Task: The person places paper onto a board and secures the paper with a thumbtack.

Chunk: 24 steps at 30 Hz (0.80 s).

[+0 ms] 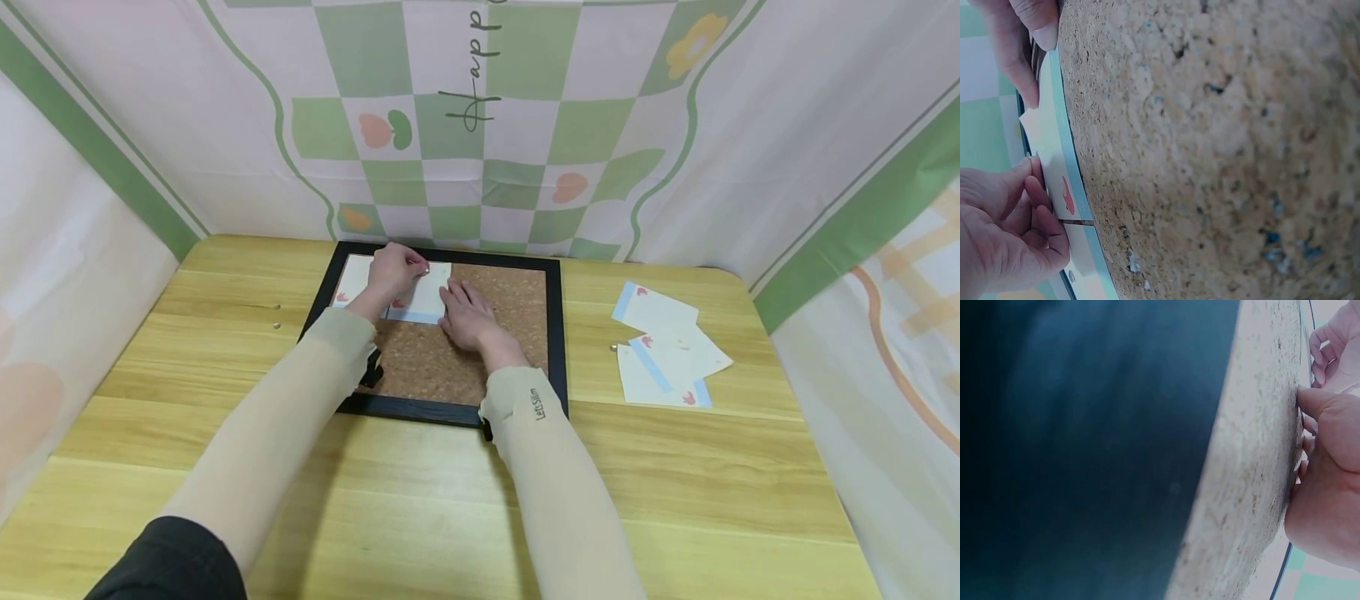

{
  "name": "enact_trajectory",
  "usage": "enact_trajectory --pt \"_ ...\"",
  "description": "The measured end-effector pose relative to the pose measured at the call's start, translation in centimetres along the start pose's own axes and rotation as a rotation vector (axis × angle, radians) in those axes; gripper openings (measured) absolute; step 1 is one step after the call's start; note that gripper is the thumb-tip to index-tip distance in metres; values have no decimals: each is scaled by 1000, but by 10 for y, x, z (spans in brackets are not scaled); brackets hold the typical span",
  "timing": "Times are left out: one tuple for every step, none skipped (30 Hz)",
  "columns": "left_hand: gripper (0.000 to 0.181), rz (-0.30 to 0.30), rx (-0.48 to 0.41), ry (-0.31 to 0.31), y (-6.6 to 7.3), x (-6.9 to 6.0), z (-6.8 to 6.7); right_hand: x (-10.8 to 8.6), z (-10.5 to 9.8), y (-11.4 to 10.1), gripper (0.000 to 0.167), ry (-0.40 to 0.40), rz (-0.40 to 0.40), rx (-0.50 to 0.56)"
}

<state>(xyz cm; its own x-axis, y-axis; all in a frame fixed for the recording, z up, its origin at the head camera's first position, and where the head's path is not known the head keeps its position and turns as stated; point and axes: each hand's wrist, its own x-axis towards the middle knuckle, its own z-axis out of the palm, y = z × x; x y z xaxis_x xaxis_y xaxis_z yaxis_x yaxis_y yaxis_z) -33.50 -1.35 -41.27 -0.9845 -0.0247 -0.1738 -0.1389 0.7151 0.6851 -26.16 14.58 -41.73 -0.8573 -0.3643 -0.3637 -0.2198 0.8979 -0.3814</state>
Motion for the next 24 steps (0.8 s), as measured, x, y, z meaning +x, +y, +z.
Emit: enact_trajectory --pt "15 -1 3 0 0 0 0 0 0 0 60 0 1 -2" --pt "15 -1 2 -1 1 -1 0 0 0 0 60 0 0 -2" --pt "15 -3 1 -2 1 -1 0 0 0 -1 60 0 0 -3" --pt "15 -4 2 -2 1 -2 0 -1 -1 -1 60 0 -1 -4" --pt "15 -1 4 -1 1 -2 0 -1 -1 -1 60 0 -2 -4" --pt "15 3 4 -1 1 -2 0 -1 -1 -1 60 0 -1 -3" --pt "15 10 6 0 1 -2 0 -1 -1 -1 60 1 -3 -3" --pt "16 18 7 2 1 -3 0 -1 -1 -1 60 0 -1 0" --pt "16 27 10 4 1 -3 0 -1 0 -1 60 -1 1 3" --pt "16 36 14 5 1 -3 1 -1 -1 0 60 -1 2 5" --pt "17 47 19 9 0 -3 1 -1 -1 0 60 -4 5 5" --pt "17 55 24 11 0 -3 1 -1 -1 0 60 -4 5 6" --pt "18 62 31 14 1 -4 1 -1 -1 0 60 -7 7 2" --pt "18 67 36 18 1 -4 1 0 -1 0 60 -9 7 2" --pt "19 69 39 19 1 -4 0 0 -1 0 60 -9 5 2" --pt "19 71 43 22 1 -4 0 1 0 0 60 -9 5 -1" --pt "19 73 48 23 2 -5 0 1 0 1 60 -8 4 0" --pt "19 72 51 21 2 -5 0 2 1 1 60 -5 3 -1" --pt "19 71 59 19 3 -5 0 3 1 2 60 -5 4 -3" --pt "19 69 66 18 3 -5 0 4 2 2 60 -2 3 -2" --pt "19 68 73 15 4 -5 -1 4 2 3 60 -1 2 -3" --pt "19 67 83 13 4 -5 -1 5 3 3 60 -1 5 -7" --pt "20 66 89 10 5 -4 0 5 3 3 59 -1 5 -8" --pt "20 65 94 7 5 -4 0 5 3 3 59 -3 8 -12"
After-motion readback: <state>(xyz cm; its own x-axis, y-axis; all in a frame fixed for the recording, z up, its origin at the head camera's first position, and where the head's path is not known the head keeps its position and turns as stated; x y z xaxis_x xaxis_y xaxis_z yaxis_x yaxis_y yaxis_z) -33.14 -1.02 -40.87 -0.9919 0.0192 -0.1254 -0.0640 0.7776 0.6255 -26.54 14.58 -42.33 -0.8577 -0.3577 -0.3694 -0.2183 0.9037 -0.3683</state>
